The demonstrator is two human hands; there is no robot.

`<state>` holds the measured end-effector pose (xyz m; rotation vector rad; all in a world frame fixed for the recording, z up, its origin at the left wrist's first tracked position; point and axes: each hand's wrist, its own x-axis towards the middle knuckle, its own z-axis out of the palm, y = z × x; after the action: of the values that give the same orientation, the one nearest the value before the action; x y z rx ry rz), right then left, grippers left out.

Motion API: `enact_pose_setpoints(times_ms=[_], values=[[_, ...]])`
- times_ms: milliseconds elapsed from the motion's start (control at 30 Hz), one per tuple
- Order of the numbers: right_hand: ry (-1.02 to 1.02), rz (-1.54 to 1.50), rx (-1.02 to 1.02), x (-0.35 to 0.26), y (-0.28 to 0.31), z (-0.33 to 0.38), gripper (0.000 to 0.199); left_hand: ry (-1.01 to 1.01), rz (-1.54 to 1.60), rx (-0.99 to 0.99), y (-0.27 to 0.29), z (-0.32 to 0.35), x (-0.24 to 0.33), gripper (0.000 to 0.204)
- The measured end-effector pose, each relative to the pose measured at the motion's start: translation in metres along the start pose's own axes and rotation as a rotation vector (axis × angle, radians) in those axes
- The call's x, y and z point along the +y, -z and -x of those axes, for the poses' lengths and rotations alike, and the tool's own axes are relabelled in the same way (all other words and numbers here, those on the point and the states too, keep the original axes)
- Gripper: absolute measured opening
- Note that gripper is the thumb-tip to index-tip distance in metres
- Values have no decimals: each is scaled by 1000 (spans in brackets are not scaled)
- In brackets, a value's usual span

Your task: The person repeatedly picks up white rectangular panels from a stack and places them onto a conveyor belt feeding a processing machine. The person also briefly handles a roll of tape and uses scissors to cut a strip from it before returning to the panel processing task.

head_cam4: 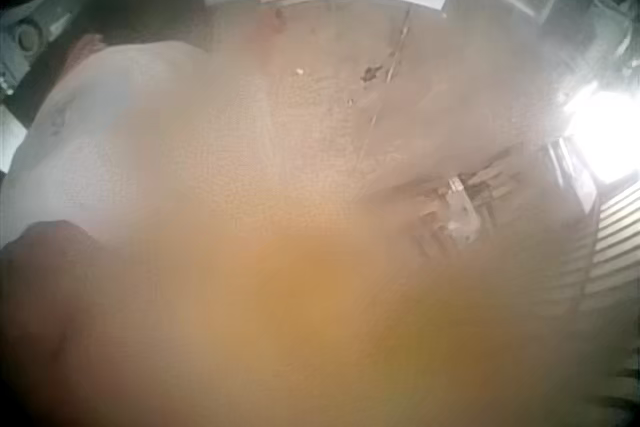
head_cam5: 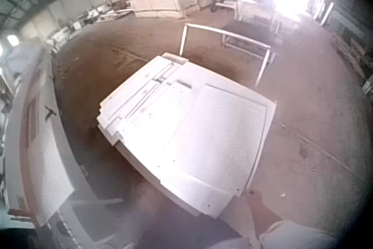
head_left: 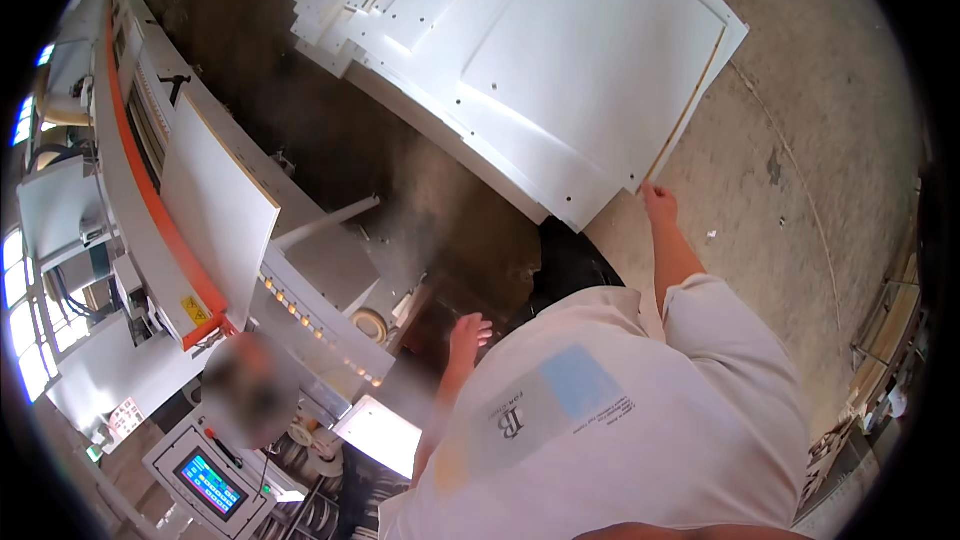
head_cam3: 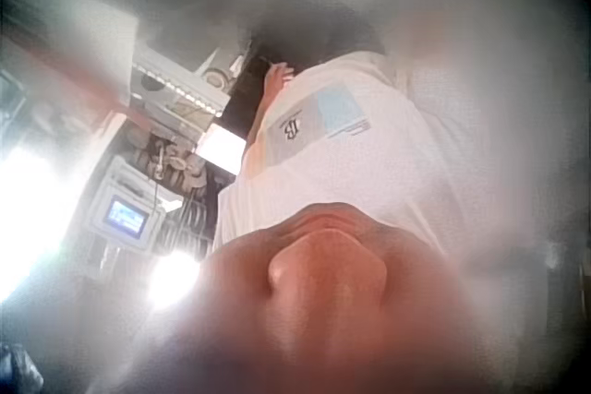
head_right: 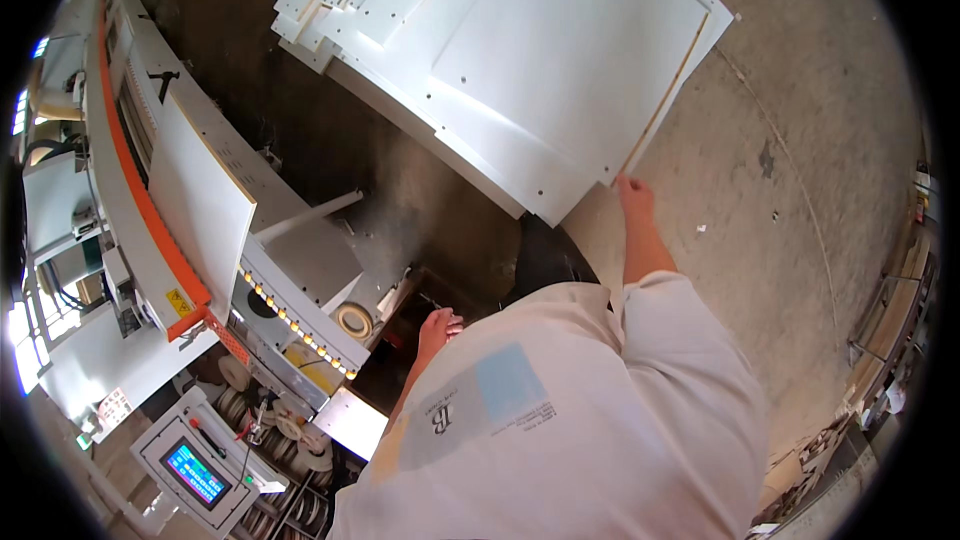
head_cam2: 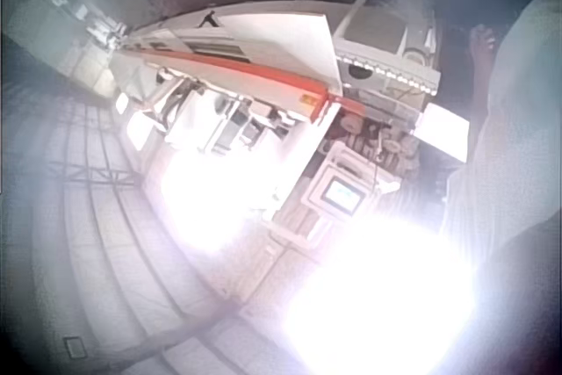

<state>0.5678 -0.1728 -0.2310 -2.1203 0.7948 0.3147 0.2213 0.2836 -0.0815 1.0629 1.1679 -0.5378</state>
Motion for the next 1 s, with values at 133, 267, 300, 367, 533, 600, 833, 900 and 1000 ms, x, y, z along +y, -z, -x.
enact_pose_setpoints(times_ms=[133, 267, 300, 367, 533, 600, 833, 900, 1000], values=[[-236, -46, -96, 0, 30, 32, 56, -11, -19, 52, 1, 1, 2, 37], [-443, -468, -236, -20, 35, 23, 68, 21, -8, 87, -5, 10, 7, 25], [-484, -642, -275, -25, 33, 15, 71, 18, -15, 80, -8, 12, 10, 25], [-378, -739, -247, -18, 13, -18, 71, 11, -48, 64, -7, 15, 18, 26], [-443, -748, -261, -51, 3, -8, 72, -92, -170, 37, -10, 7, 48, 29], [-543, -725, -282, -75, 8, 31, 73, -99, -195, 20, -9, 2, 51, 31], [-413, -759, -349, -43, 43, 118, 71, -212, -161, -182, -42, -23, 112, 40], [-439, -567, -354, -12, 72, 141, 69, -270, -10, -299, -71, -14, 137, 40], [-459, -500, -375, 38, 113, 176, 66, -316, 182, -423, -112, 2, 158, 45]])
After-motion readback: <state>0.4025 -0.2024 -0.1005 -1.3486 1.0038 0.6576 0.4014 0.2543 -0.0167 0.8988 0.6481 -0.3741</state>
